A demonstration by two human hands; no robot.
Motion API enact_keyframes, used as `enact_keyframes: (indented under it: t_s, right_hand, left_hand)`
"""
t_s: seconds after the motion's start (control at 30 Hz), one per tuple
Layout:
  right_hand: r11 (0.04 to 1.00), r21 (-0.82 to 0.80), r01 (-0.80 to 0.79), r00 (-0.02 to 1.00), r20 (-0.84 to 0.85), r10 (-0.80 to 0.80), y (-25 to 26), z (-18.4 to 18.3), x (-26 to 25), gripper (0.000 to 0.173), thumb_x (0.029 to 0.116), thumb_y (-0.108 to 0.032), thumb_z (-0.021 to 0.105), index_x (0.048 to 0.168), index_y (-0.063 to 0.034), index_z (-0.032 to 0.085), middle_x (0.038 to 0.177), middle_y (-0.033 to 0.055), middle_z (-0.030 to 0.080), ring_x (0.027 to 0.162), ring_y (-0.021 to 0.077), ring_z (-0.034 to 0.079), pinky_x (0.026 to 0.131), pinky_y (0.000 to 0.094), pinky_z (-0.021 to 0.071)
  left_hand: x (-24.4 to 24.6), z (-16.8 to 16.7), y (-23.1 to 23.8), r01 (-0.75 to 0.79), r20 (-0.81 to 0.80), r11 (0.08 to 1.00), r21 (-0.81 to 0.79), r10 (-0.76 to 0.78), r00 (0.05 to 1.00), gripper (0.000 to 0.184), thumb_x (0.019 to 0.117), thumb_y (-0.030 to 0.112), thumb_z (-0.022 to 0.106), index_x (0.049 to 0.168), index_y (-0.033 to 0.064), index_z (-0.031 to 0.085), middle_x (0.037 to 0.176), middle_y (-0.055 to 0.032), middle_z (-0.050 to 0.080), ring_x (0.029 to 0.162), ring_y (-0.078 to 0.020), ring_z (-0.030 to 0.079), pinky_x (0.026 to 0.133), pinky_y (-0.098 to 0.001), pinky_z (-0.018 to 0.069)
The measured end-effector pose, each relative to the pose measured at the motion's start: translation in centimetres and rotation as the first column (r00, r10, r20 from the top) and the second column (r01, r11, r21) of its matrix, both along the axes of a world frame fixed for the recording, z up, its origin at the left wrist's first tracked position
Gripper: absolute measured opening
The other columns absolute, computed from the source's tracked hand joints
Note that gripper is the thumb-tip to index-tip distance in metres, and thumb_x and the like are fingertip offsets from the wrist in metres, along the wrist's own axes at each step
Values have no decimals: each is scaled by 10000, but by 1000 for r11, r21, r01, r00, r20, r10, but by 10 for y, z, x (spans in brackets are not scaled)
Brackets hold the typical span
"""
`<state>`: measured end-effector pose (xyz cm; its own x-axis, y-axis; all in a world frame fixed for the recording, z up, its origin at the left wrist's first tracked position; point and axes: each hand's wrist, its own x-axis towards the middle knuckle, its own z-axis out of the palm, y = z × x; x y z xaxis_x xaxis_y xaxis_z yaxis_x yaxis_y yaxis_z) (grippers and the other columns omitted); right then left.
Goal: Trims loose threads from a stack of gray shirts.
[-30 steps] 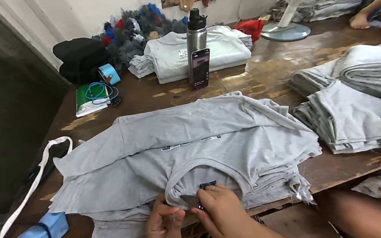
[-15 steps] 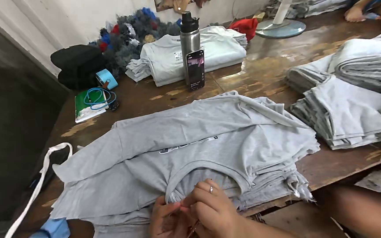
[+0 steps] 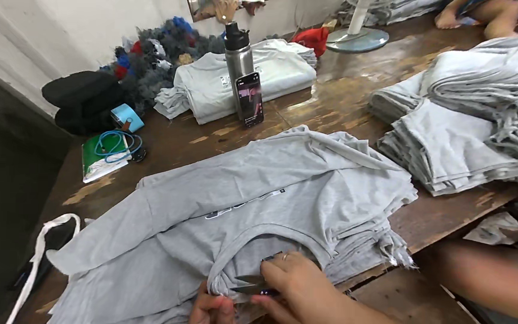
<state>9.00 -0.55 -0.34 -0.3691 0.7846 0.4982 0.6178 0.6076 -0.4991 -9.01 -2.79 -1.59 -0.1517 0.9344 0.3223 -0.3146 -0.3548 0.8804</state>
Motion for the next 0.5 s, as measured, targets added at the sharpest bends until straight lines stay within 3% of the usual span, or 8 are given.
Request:
enact_keyframes:
  t_s: [0.33, 0.5]
  right_hand:
    - [997, 72, -30, 998, 53, 26, 2, -3, -6, 415, 1044, -483, 469, 827, -145, 576, 610, -10, 536, 572, 179, 566, 534, 342, 433]
    - [996, 83, -43, 996, 84, 36, 1, -5, -5, 414, 1049, -477, 446, 829, -153, 580, 616, -11, 550, 590, 181, 587, 545, 349, 446]
  left_hand:
    - [4, -4, 0, -42, -54, 995, 95, 47, 997, 206, 979, 218, 683, 1147, 320, 749, 1185, 138, 705, 1076, -7, 657, 926, -205, 551]
    - [5, -3, -1, -57, -24, 996, 76, 59, 998, 180, 970, 231, 689, 1116, 321, 748, 1195, 143, 700, 1073, 2, 658, 911, -194, 558]
